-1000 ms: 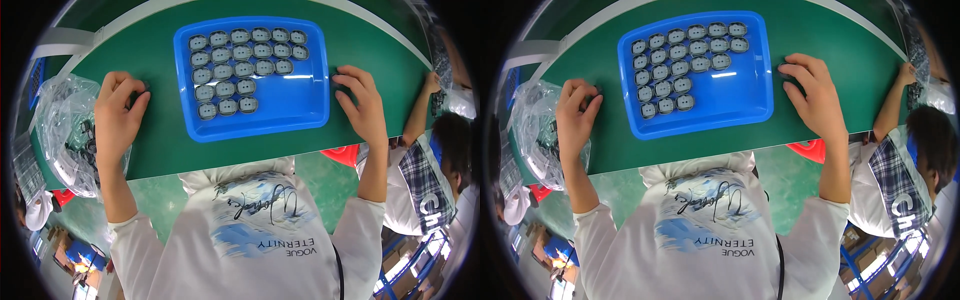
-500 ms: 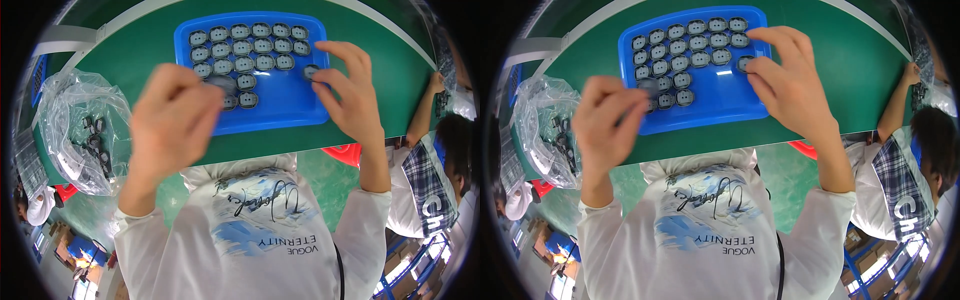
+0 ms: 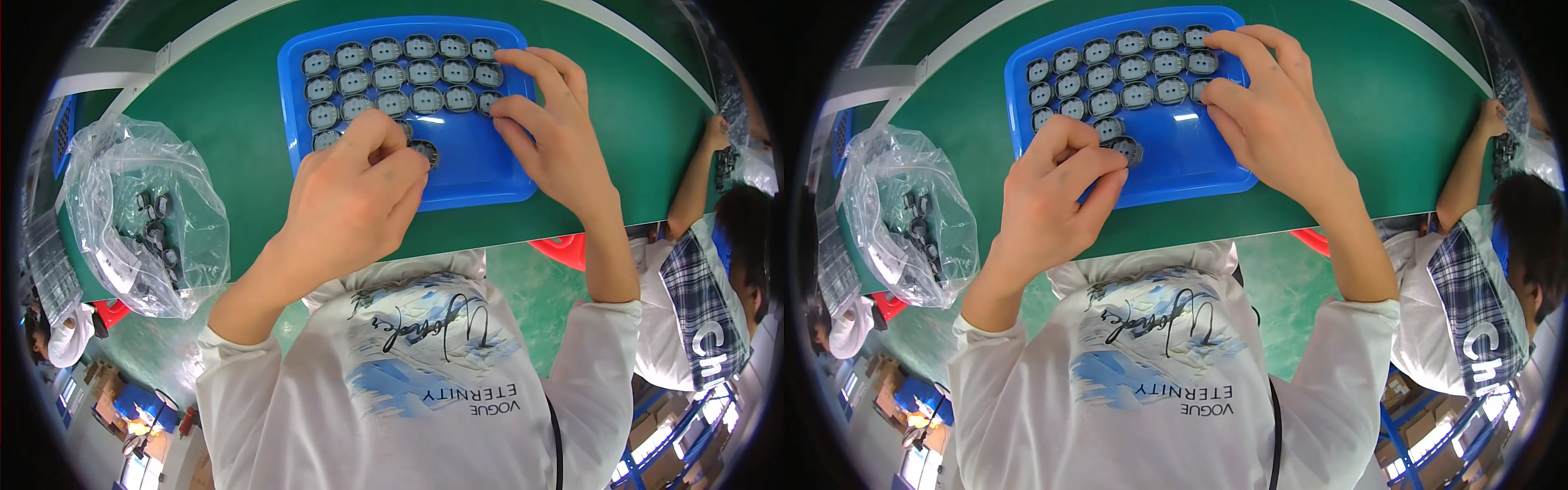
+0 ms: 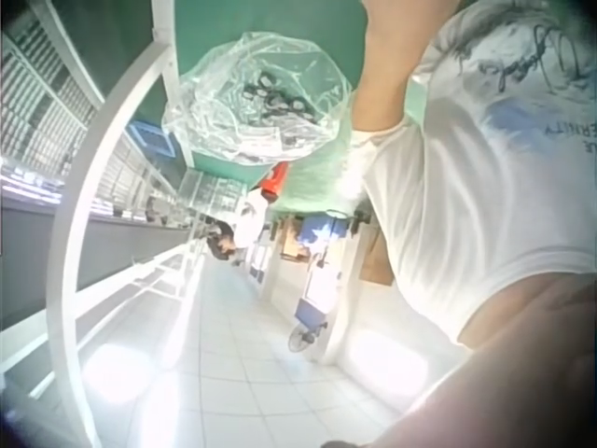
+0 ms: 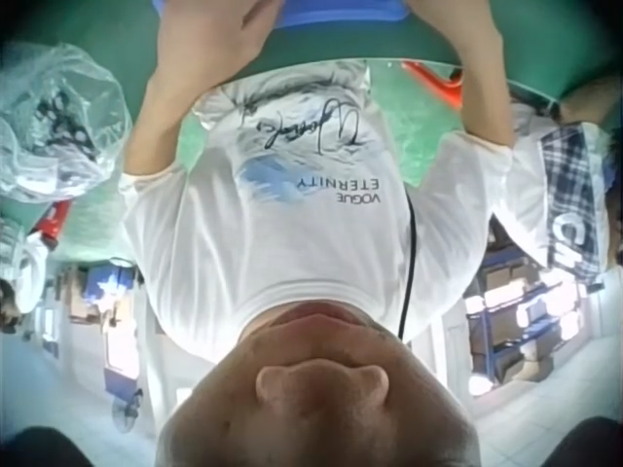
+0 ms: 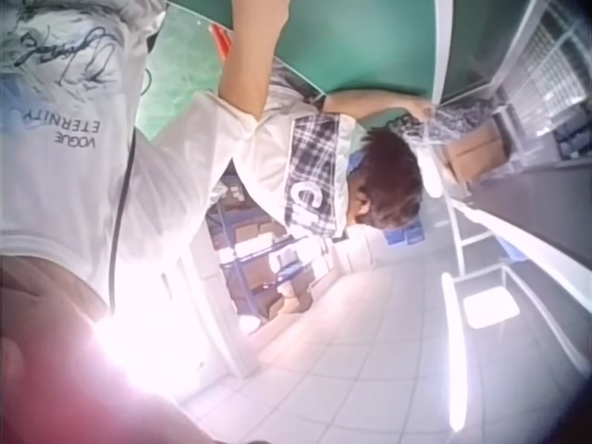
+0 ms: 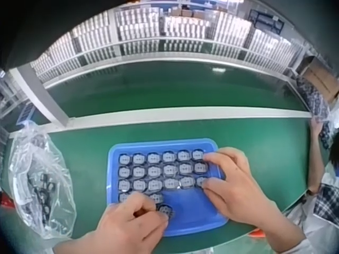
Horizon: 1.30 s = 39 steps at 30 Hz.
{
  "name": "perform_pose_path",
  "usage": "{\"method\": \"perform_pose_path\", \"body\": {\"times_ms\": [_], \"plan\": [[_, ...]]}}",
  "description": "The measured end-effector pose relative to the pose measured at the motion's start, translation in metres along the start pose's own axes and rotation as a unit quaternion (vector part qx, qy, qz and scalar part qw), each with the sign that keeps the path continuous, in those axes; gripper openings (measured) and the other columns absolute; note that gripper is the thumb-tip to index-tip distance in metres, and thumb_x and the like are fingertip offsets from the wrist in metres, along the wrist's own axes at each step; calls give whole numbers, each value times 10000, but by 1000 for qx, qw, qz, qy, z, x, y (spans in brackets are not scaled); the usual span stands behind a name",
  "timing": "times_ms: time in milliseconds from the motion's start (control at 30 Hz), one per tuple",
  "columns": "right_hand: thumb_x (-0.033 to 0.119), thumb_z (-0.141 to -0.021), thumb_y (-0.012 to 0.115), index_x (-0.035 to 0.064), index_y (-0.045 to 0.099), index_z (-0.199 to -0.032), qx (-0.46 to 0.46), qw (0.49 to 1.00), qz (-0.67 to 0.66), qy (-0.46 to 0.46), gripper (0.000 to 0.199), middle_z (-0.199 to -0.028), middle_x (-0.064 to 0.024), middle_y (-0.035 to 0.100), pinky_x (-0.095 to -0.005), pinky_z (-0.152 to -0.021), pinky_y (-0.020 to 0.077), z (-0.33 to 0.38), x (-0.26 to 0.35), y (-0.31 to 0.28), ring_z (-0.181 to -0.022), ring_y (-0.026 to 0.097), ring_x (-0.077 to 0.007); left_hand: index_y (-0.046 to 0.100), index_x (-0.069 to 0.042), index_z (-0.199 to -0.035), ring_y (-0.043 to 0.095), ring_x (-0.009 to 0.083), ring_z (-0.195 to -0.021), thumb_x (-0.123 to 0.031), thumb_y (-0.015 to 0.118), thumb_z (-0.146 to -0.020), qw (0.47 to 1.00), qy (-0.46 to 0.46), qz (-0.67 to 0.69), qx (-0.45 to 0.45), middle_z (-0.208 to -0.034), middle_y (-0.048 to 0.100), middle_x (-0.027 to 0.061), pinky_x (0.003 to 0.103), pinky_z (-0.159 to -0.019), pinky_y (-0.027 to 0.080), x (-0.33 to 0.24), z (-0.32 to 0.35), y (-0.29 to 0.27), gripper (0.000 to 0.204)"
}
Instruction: The person sorts small cylindrical electronic components by hand from a plastic bag into a grid-style blue plastic tray.
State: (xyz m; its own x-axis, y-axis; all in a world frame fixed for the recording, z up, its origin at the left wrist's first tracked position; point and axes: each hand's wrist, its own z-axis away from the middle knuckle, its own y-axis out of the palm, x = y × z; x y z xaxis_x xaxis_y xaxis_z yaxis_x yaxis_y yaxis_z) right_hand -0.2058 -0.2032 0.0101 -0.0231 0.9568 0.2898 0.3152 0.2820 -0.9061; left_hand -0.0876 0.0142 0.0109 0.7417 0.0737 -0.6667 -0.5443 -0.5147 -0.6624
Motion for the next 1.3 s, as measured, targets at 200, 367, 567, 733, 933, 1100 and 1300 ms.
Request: {"method": "perform_pose_path", "body": {"times_ms": [200,367,567,733,933,1100,1300], "plan": [[46,-746,730,59,681,-864,11,1000,2,-4,128,-1314,-75,554,-442,-1029,396,-2,-3,-1,-1257,436,-337,689,-15,-838,565,175,-626,43,738,-715,1000,-9,10,-12,-837,540,72,283,-525,439,-1,-2,1,145],[72,-751,736,65,683,-888,15,1000,0,2,147,-1300,-76,559,-450,-1037,387,-3,-2,-1,-1251,442,-342,688,-18,-838,578,177,-630,42,736,-716,1000,-2,8,-10,-832,542,70,285,-528,450,1,-7,6,144],[62,-749,745,68,657,-873,-4,1000,-22,-11,152,-1358,-60,529,-445,-1041,387,-16,12,-1,-1288,411,-338,659,-25,-799,566,194,-561,-26,702,-741,999,27,-1,-17,-806,515,59,333,-465,468,2,-10,8,73],[74,-739,760,79,640,-864,10,999,-6,-33,174,-1380,-57,511,-455,-1052,370,-23,15,7,-1309,384,-340,687,-30,-836,598,183,-639,19,736,-724,1000,-11,-4,4,-842,564,68,293,-528,471,-3,-7,5,132],[111,-735,763,65,666,-882,5,999,-32,-18,182,-1322,-81,545,-468,-1043,379,-20,7,5,-1265,423,-356,686,-29,-843,594,190,-632,19,736,-728,1000,-18,4,6,-840,556,71,301,-527,473,0,-4,3,134],[120,-738,770,76,673,-929,3,1000,1,31,219,-1364,-99,519,-470,-1054,362,-13,-6,-9,-1285,405,-364,640,-34,-815,571,219,-566,-38,669,-744,1000,14,-3,-11,-801,514,67,342,-466,476,6,-7,8,77],[120,-756,756,92,685,-1010,-11,999,11,44,266,-1381,-135,504,-470,-1069,347,-11,-10,-20,-1287,407,-373,579,-35,-761,622,245,-663,-57,652,-713,997,44,-55,27,-814,498,97,389,-498,508,-11,-27,3,90]]}}
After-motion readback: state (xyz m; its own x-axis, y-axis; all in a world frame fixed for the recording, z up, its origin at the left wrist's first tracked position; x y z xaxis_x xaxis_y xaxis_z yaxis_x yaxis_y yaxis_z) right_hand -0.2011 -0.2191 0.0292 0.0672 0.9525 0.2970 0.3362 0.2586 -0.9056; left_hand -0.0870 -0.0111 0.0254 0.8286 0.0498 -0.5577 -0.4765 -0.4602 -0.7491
